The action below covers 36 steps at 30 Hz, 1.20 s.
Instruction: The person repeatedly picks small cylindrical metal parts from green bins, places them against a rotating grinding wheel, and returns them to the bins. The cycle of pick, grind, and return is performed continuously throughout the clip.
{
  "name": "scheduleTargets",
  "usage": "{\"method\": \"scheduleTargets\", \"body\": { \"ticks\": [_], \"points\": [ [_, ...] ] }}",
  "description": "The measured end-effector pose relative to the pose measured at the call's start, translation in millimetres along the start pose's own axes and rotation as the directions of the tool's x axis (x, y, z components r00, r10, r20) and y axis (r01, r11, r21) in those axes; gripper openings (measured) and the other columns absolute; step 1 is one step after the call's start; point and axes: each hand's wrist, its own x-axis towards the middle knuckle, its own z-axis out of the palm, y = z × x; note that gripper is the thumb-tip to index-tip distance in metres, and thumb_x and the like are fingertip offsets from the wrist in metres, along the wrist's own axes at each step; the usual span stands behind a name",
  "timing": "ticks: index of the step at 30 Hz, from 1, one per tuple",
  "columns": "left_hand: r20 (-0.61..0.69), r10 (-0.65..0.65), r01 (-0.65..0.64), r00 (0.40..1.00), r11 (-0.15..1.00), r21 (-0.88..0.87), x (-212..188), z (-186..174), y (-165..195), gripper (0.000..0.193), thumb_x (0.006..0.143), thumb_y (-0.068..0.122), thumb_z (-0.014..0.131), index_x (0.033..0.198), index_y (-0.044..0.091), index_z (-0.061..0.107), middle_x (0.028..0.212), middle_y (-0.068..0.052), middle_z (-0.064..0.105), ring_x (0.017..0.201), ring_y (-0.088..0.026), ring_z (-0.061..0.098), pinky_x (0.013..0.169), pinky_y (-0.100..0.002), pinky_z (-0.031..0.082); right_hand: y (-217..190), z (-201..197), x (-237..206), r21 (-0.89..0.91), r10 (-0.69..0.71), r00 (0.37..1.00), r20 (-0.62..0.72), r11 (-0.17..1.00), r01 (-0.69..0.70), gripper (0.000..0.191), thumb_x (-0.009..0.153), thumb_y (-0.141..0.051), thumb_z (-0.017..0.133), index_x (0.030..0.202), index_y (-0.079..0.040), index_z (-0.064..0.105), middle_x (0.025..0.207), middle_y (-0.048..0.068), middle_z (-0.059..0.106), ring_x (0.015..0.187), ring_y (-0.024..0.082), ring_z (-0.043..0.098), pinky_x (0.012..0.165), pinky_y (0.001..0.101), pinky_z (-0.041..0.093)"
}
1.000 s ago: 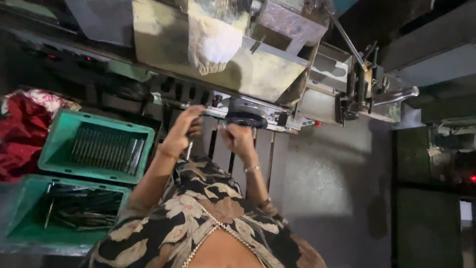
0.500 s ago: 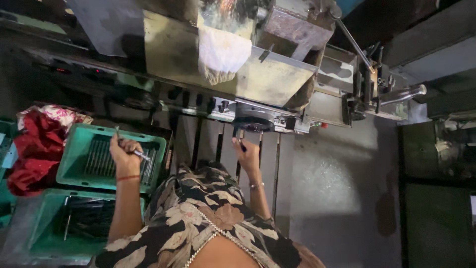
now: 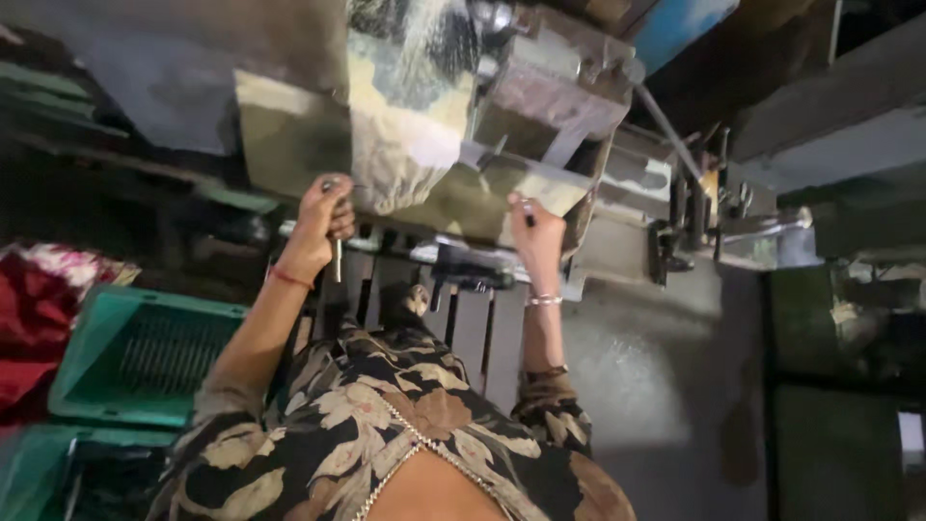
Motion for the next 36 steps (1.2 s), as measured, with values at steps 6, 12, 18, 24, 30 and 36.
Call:
{"method": "scheduleTargets", "body": {
  "ticks": [6,12,18,24,30,36],
  "points": [
    [0.285,-0.007,-0.05,0.959,0.98,0.191,98.5,114.1,39.8,0.013,0.101,0.017,0.066,0.098,0.019,0.054,0.067,0.006,0.039,0.048,-0.005,0.034,0.042,-0.023,0.028,134.6,-80.3,84.7,-0.285,0.162,0.977,-0.137,0.938,-0.196,0.041,0.107,-0.033,0.07,0.083,0.001,0.069,0.061,0.014,0.059,0.055,0.021,0.048,0.053,0.0385,0.04],
    [0.04,0.078,-0.072,0.996,0.988,-0.138,275.4,183.1,47.5,0.028,0.094,0.013,0.076,0.093,0.01,0.048,0.073,-0.005,0.051,0.051,-0.013,0.045,0.045,-0.031,0.039,247.2,-165.5,157.9,-0.511,0.173,0.933,-0.316,0.798,-0.321,0.032,0.1,-0.032,0.07,0.091,-0.002,0.076,0.075,0.018,0.07,0.066,0.035,0.066,0.056,0.0465,0.049],
    [-0.398,0.139,-0.118,0.907,0.99,0.077,352.9,214.6,57.3,0.049,0.083,0.024,0.068,0.118,0.023,0.033,0.078,-0.007,0.051,0.054,-0.017,0.05,0.047,-0.036,0.046,287.0,-183.3,156.9,-0.674,0.191,0.951,-0.241,0.673,-0.306,0.047,0.099,-0.04,0.065,0.081,0.003,0.07,0.078,0.027,0.069,0.075,0.05,0.066,0.067,0.0601,0.049],
    [-0.474,0.23,-0.21,0.85,0.973,0.096,369.7,213.9,54.9,0.051,0.083,0.024,0.068,0.122,0.019,0.035,0.088,-0.008,0.053,0.058,-0.017,0.051,0.049,-0.035,0.042,308.9,-175.9,147.9,-0.647,0.351,0.915,-0.201,0.654,-0.392,0.054,0.112,-0.04,0.047,0.087,0.003,0.069,0.083,0.032,0.067,0.08,0.052,0.066,0.072,0.0614,0.051],
    [-0.376,0.212,-0.211,0.902,0.977,0.044,380.8,201.0,49.2,0.047,0.085,0.027,0.061,0.125,0.027,0.037,0.089,-0.01,0.052,0.057,-0.018,0.047,0.046,-0.035,0.036,327.2,-167.8,143.8,-0.706,0.309,0.884,-0.35,0.533,-0.466,0.052,0.107,-0.042,0.051,0.084,-0.001,0.073,0.078,0.029,0.069,0.073,0.052,0.067,0.066,0.0613,0.052],
    [-0.421,0.241,-0.188,0.875,0.968,0.164,389.7,195.0,46.1,0.046,0.087,0.031,0.064,0.125,0.025,0.039,0.1,-0.005,0.054,0.063,-0.016,0.05,0.048,-0.035,0.039,333.4,-166.5,142.4,-0.731,0.307,0.882,-0.356,0.496,-0.468,0.054,0.11,-0.042,0.047,0.083,-0.002,0.072,0.078,0.028,0.07,0.074,0.051,0.068,0.067,0.0607,0.052]
  ]
}}
